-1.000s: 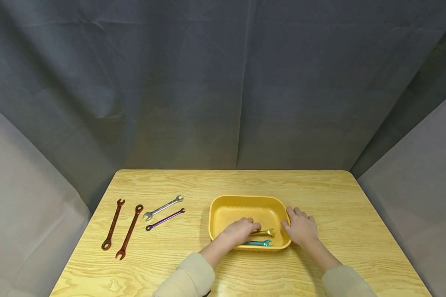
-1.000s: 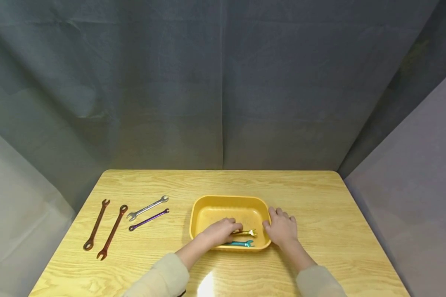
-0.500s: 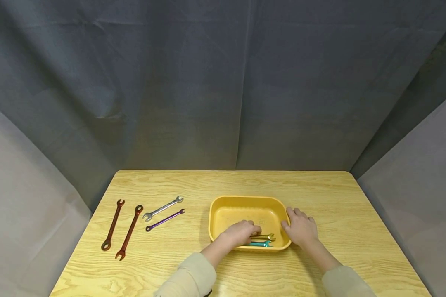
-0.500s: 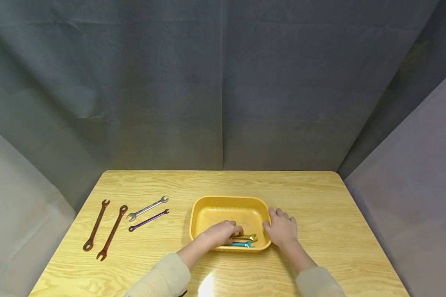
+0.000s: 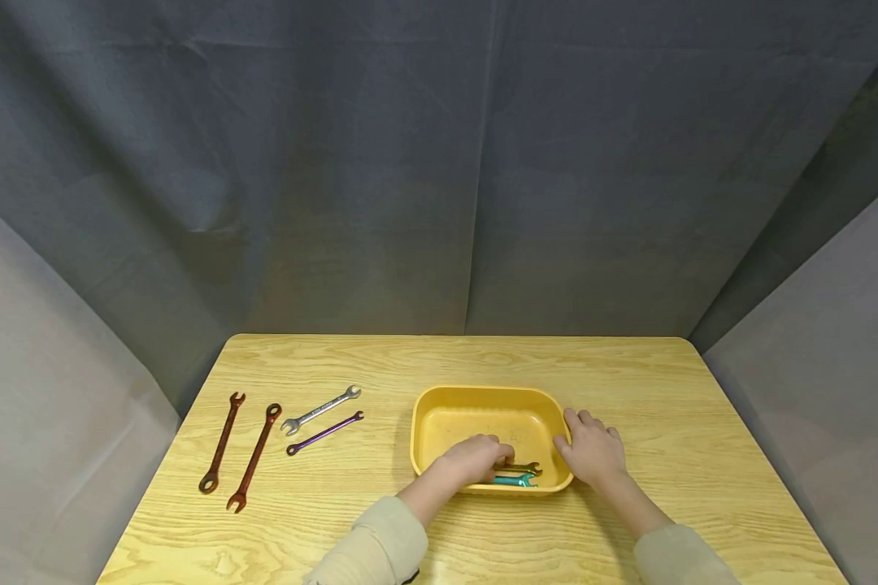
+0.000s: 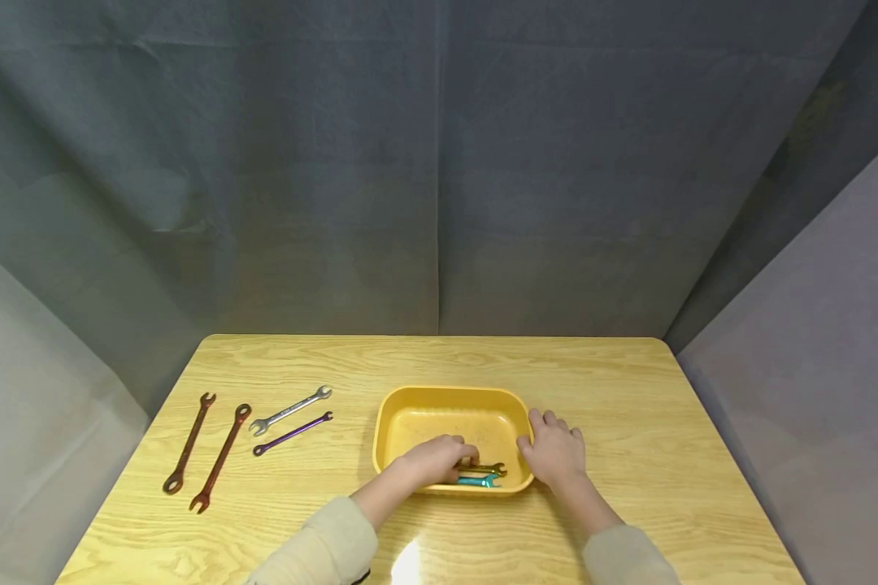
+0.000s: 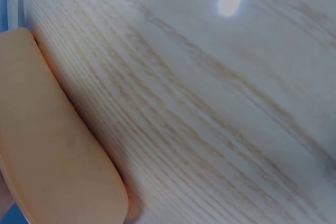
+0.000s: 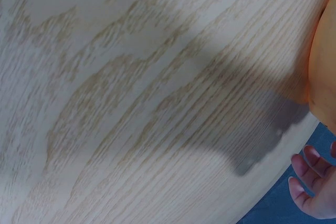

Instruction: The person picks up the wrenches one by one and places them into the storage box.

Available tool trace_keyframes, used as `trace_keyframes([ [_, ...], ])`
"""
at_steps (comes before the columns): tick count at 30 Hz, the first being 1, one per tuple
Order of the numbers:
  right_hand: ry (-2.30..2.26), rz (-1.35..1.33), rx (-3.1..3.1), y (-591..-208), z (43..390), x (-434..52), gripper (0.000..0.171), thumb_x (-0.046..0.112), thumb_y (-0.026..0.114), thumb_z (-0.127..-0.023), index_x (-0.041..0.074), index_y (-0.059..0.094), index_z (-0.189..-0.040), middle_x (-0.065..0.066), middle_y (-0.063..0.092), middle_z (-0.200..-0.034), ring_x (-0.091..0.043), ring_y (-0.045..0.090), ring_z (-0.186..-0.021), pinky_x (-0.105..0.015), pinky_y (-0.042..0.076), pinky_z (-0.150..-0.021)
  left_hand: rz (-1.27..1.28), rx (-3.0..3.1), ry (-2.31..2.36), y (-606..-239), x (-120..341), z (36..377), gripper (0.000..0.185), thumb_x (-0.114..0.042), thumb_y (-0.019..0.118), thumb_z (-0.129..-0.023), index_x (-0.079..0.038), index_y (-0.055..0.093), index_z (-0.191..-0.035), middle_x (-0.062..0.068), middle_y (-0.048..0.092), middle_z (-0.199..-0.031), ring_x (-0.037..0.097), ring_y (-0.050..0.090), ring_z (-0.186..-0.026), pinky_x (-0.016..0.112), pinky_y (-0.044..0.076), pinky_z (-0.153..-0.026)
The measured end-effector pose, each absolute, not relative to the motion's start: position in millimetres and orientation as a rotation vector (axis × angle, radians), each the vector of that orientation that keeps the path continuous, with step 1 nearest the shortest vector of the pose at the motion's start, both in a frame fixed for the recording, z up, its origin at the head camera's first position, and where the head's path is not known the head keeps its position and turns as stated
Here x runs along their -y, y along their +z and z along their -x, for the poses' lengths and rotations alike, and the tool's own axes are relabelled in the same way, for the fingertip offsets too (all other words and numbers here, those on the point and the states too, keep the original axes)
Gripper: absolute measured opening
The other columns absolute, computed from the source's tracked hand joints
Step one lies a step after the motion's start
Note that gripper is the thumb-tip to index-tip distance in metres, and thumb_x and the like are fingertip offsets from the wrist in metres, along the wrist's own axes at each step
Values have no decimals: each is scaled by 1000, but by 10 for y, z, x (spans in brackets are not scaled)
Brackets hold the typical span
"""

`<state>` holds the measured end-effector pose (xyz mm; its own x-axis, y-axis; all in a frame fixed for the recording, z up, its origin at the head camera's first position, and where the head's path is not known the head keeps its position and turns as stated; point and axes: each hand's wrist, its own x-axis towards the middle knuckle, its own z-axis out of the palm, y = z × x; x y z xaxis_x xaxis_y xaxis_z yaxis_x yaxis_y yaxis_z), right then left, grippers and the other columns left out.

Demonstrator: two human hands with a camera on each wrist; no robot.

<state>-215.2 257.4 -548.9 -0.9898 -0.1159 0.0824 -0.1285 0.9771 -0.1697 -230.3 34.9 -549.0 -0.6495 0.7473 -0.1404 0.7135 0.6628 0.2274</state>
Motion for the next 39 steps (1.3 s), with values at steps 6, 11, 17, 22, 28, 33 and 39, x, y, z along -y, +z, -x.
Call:
trace_keyframes([
  [6,263,-190,3050,-5495,2148,-2574,46,33,50,-89,2,47,-123,-21,54,-113,-39,53,-99,-57,40,-80,-1181,-2660,210,-5479,-353,2300,29,-13,69,-81,-22,61,-106,-7,59,-92,6,54,-80,16,44,-70],
  [11,261,-186,3049,-5496,2150,-2576,45,33,50,-89,2,48,-122,-20,54,-112,-38,54,-98,-56,41,-79,-1193,-2669,190,-5482,-360,2300,26,-13,69,-81,-22,61,-104,-7,57,-88,6,54,-78,17,44,-67],
  [17,254,-193,3050,-5487,2152,-2578,45,32,50,-88,1,48,-121,-21,54,-112,-39,54,-97,-57,41,-77,-1175,-2671,197,-5486,-366,2296,25,-13,68,-81,-22,61,-103,-7,55,-87,7,53,-78,18,45,-67],
  [22,261,-194,3051,-5488,2153,-2578,46,32,50,-88,1,47,-122,-22,53,-113,-40,53,-98,-57,40,-78,-1170,-2663,196,-5487,-360,2300,24,-14,68,-81,-22,61,-103,-7,55,-88,7,53,-79,19,45,-66],
  [28,268,-190,3055,-5487,2154,-2576,47,32,50,-88,1,47,-123,-22,53,-114,-41,52,-101,-59,39,-81,-1193,-2645,209,-5479,-328,2328,21,-19,66,-84,-23,61,-103,-8,54,-86,5,50,-75,18,43,-63],
  [33,272,-191,3048,-5484,2155,-2575,44,33,51,-88,2,48,-120,-21,54,-111,-39,53,-97,-57,40,-78,-1251,-2673,188,-5478,-292,2350,23,-21,62,-84,-25,61,-107,-10,55,-89,4,50,-78,19,42,-64],
  [39,268,-190,3053,-5495,2156,-2576,43,33,51,-88,3,48,-119,-20,55,-110,-39,54,-96,-57,40,-76,-1326,-2751,153,-5461,-244,2342,28,-26,57,-86,-28,59,-114,-11,55,-100,6,50,-91,23,42,-72],
])
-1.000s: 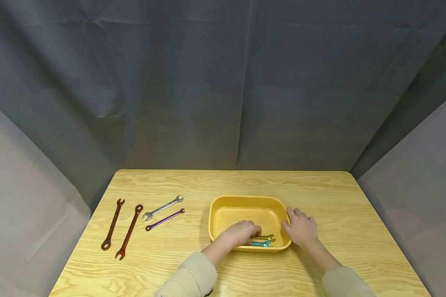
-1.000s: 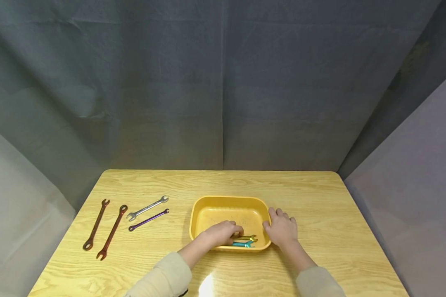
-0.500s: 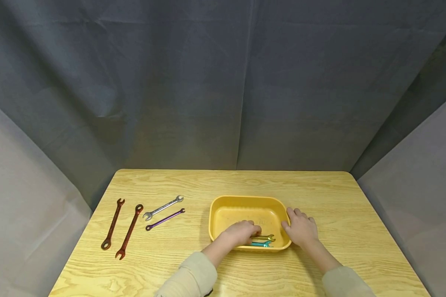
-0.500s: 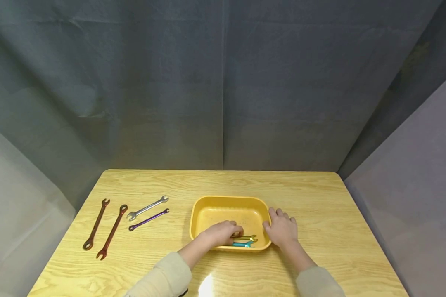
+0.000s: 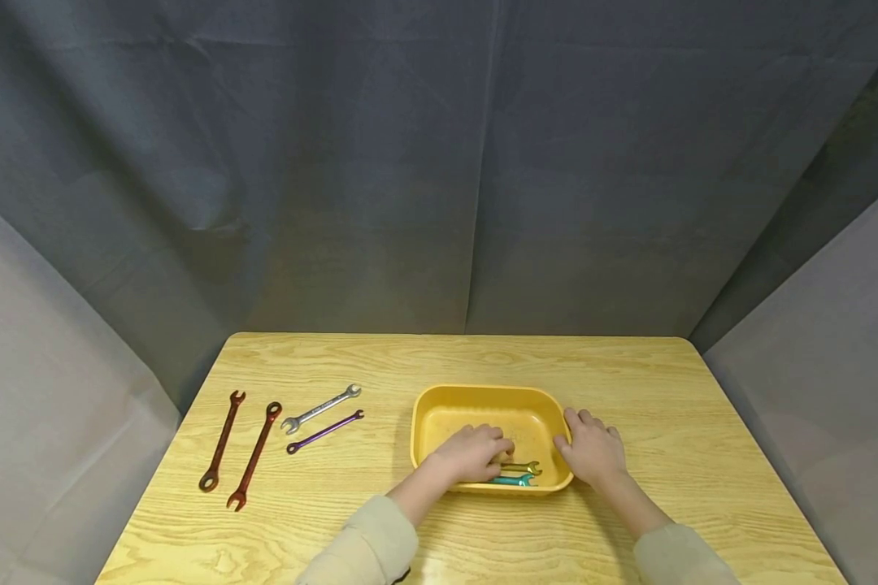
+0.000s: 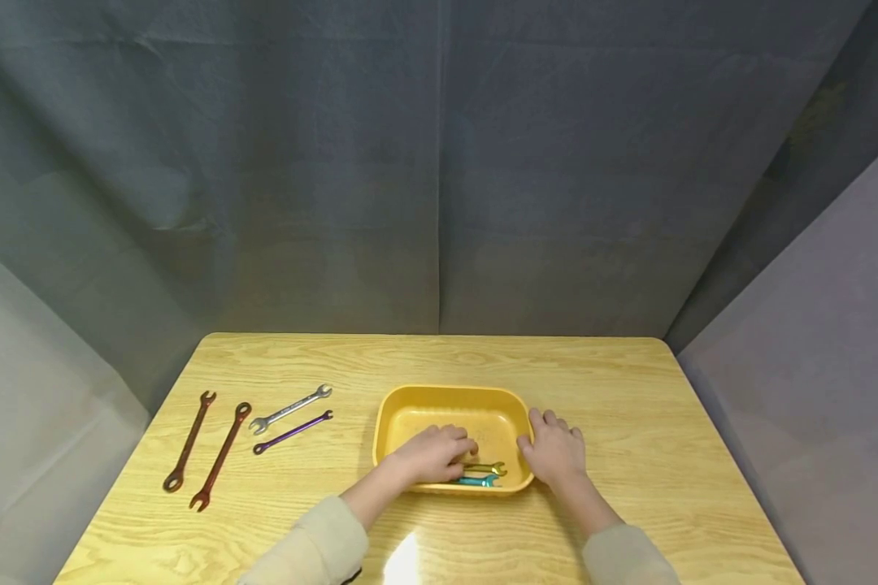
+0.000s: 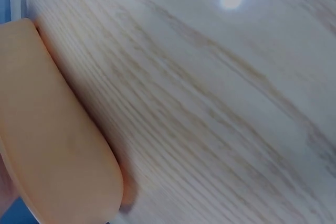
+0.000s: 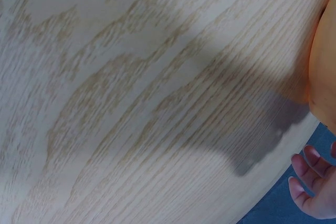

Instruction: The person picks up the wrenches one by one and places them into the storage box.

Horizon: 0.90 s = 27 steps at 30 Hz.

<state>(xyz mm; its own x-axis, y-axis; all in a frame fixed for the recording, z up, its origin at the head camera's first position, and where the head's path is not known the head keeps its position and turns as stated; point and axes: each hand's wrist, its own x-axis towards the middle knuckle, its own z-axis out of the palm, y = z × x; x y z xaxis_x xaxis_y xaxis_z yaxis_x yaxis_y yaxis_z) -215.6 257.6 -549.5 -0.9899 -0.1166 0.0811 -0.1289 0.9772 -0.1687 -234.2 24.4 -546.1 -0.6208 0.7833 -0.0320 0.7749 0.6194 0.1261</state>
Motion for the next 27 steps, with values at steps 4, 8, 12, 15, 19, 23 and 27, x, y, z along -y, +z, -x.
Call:
trace_keyframes([
  [4,274,-185,3060,-5491,2156,-2573,44,33,50,-88,3,48,-120,-20,54,-111,-39,53,-97,-58,39,-78,-1371,-2799,137,-5433,-218,2338,31,-27,54,-87,-27,57,-118,-10,55,-108,7,49,-96,25,42,-77],
  [8,277,-186,3063,-5487,2156,-2572,44,32,50,-88,2,48,-121,-21,54,-112,-40,53,-98,-59,39,-79,-1394,-2842,108,-5416,-192,2340,36,-29,52,-88,-26,54,-124,-9,54,-115,9,48,-104,32,40,-88],
  [12,282,-185,3064,-5484,2156,-2573,45,32,50,-88,2,47,-122,-21,53,-114,-41,52,-101,-59,39,-80,-1412,-2886,75,-5426,-157,2354,38,-30,51,-89,-26,52,-126,-7,53,-117,11,47,-108,35,38,-93],
  [15,280,-184,3062,-5485,2157,-2574,45,32,50,-88,2,48,-121,-21,53,-113,-40,52,-100,-59,39,-80,-1412,-2925,69,-5425,-121,2365,35,-30,52,-89,-26,53,-124,-7,54,-116,12,47,-109,36,38,-94],
  [19,274,-188,3059,-5490,2158,-2574,43,32,51,-88,3,48,-119,-20,54,-111,-39,54,-96,-57,40,-76,-1386,-2984,72,-5409,-53,2367,33,-30,52,-89,-26,55,-122,-6,54,-117,14,47,-111,39,36,-98],
  [23,275,-187,3060,-5489,2154,-2574,43,32,51,-88,3,48,-120,-20,54,-110,-39,54,-96,-57,40,-77,-1367,-3040,87,-5384,15,2374,33,-30,53,-89,-25,55,-121,-6,54,-116,14,48,-109,41,37,-98],
  [27,271,-185,3060,-5485,2155,-2568,43,32,51,-88,2,49,-119,-20,54,-109,-39,54,-95,-58,40,-77,-1344,-3089,100,-5353,81,2385,31,-29,54,-88,-24,56,-119,-6,54,-113,14,49,-106,40,38,-97],
])
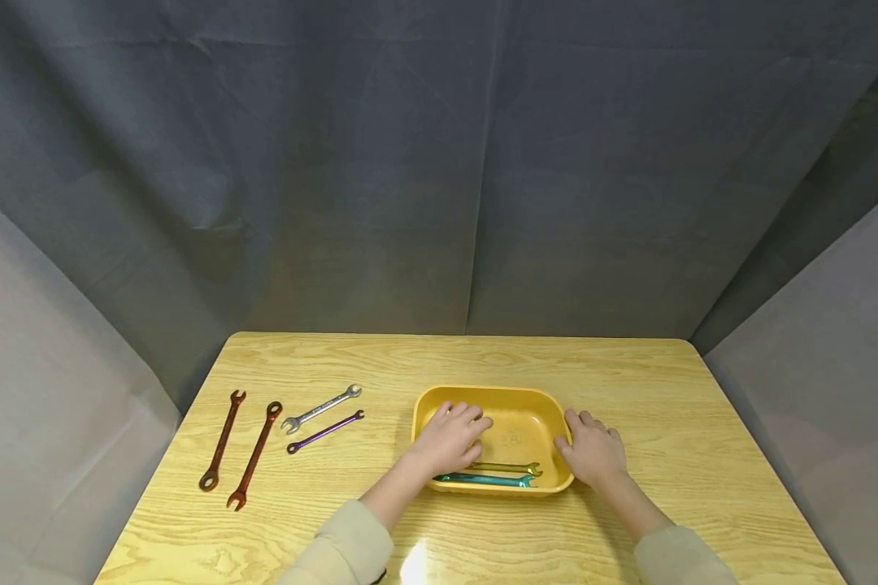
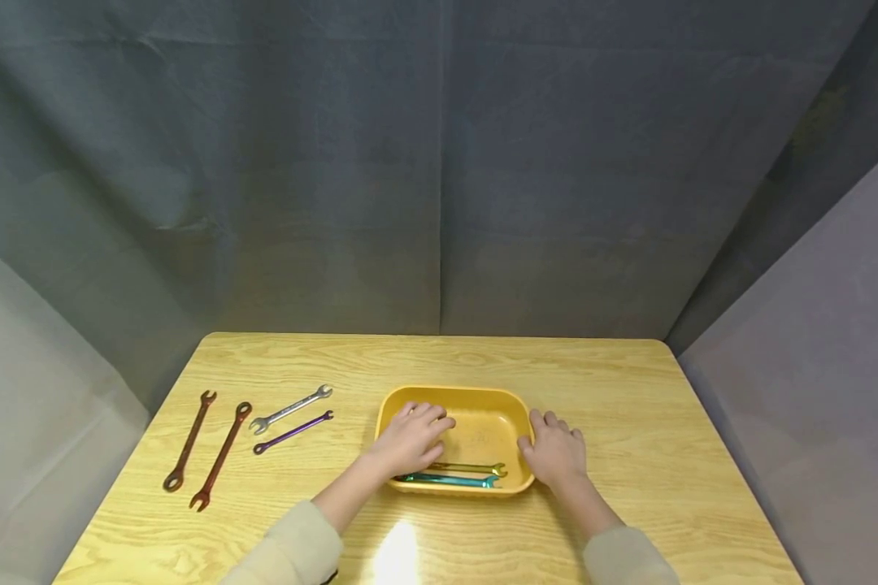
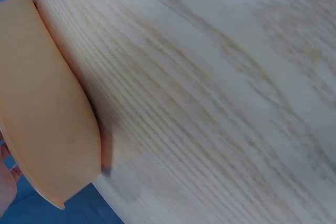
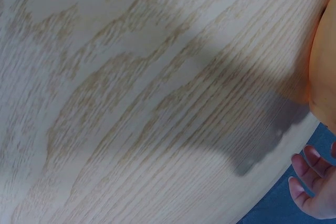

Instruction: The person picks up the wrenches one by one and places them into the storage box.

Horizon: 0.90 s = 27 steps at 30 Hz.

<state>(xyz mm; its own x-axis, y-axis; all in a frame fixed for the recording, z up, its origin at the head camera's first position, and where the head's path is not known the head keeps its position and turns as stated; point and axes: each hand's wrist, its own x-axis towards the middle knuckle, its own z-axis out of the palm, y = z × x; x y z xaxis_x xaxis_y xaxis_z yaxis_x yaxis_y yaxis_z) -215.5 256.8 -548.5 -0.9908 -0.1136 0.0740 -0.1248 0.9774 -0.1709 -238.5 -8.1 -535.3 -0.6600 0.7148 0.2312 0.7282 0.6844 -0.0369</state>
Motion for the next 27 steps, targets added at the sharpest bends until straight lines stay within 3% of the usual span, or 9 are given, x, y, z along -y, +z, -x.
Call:
trace_keyframes([
  [12,257,-183,3054,-5488,2158,-2572,43,32,52,-87,2,49,-118,-20,54,-109,-40,54,-96,-59,40,-78,1013,2689,-130,-5341,272,2389,35,-29,53,-89,-22,53,-123,-2,52,-119,17,47,-110,40,36,-99],
  [27,253,-191,3050,-5468,2154,-2568,43,32,51,-88,2,48,-119,-20,54,-109,-39,54,-95,-57,41,-76,804,2553,-273,-5449,594,2423,30,-23,54,-84,-16,58,-113,2,57,-113,18,50,-107,39,36,-95],
])
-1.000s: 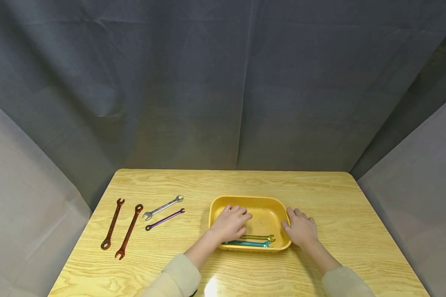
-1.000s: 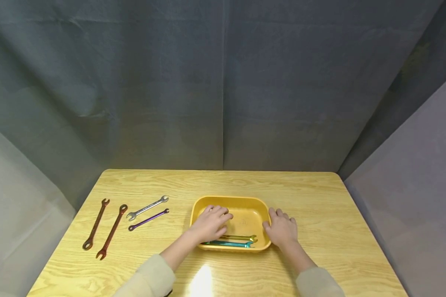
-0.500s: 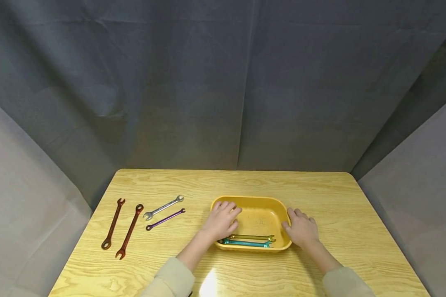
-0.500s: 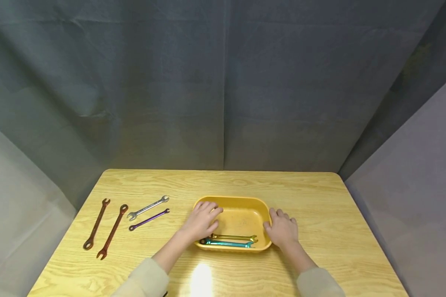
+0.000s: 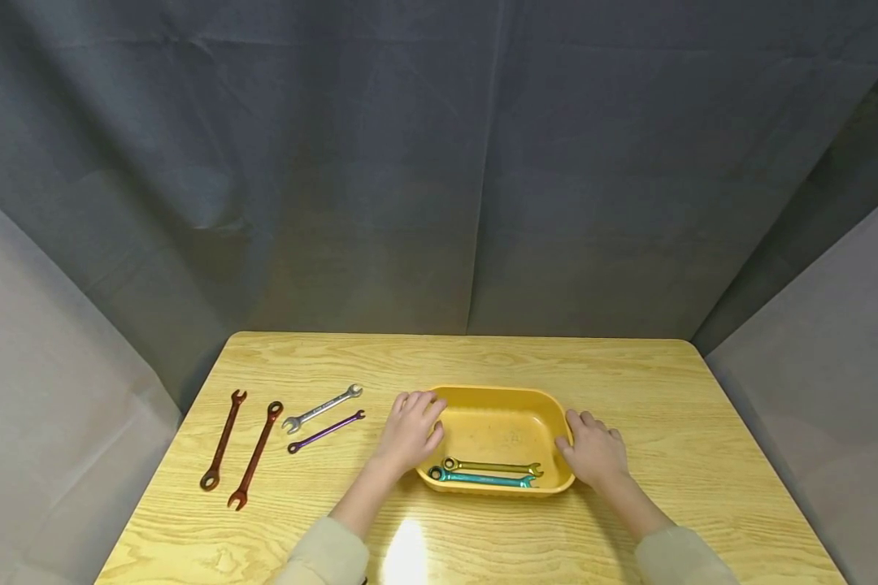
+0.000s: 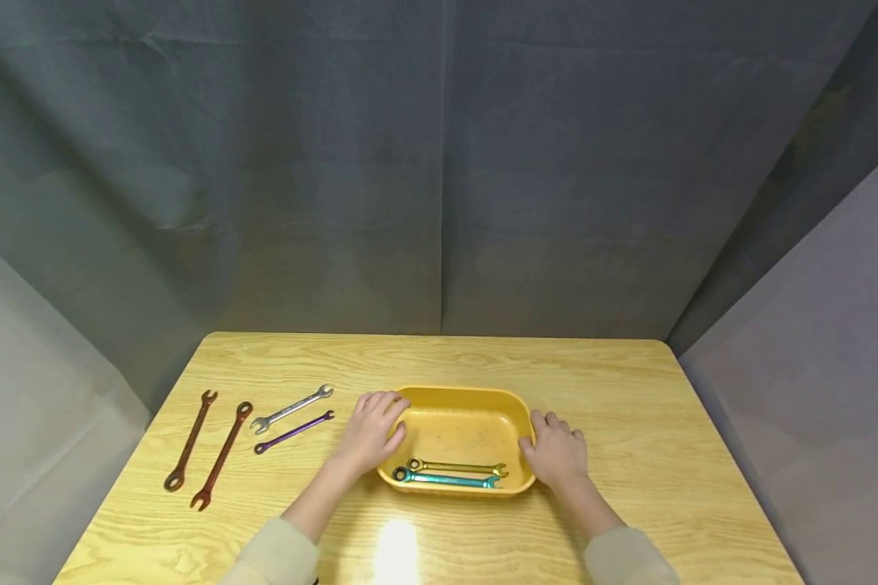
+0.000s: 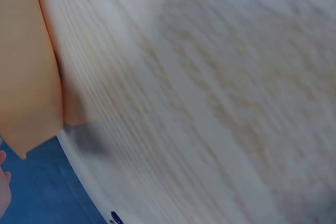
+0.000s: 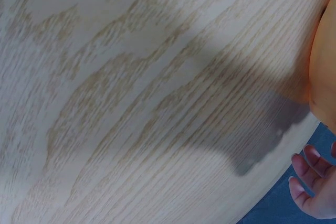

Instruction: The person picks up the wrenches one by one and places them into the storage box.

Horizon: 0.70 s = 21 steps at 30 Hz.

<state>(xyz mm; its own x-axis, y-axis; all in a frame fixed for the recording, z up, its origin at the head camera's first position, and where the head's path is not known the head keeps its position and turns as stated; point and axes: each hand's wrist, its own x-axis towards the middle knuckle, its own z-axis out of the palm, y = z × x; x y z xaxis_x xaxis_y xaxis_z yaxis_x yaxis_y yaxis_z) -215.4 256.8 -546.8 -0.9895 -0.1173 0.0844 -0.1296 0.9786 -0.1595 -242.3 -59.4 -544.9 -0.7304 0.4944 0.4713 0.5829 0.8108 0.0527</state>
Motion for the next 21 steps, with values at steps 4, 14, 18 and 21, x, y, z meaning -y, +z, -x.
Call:
trace_keyframes([
  [4,251,-192,3049,-5462,2151,-2564,42,31,51,-87,2,49,-118,-20,55,-107,-38,54,-93,-56,41,-74,752,2527,-299,-5492,689,2433,31,-22,55,-83,-15,59,-113,3,56,-112,19,50,-106,40,36,-95],
  [14,253,-189,3051,-5460,2147,-2562,43,31,51,-87,1,49,-118,-21,54,-109,-39,54,-96,-57,40,-76,616,2535,-378,-5513,932,2441,30,-20,53,-84,-12,58,-113,5,56,-111,23,50,-105,42,37,-94],
  [18,249,-187,3051,-5467,2153,-2566,43,31,51,-88,1,49,-118,-21,54,-109,-39,54,-96,-58,40,-77,560,2578,-404,-5527,1028,2436,31,-19,57,-84,-11,58,-114,6,55,-112,25,49,-107,44,36,-96],
  [21,248,-186,3048,-5468,2156,-2569,43,32,51,-88,2,49,-118,-20,55,-109,-38,54,-95,-57,41,-77,517,2608,-432,-5547,1099,2432,32,-18,58,-85,-10,57,-115,7,55,-113,25,48,-109,46,36,-97],
])
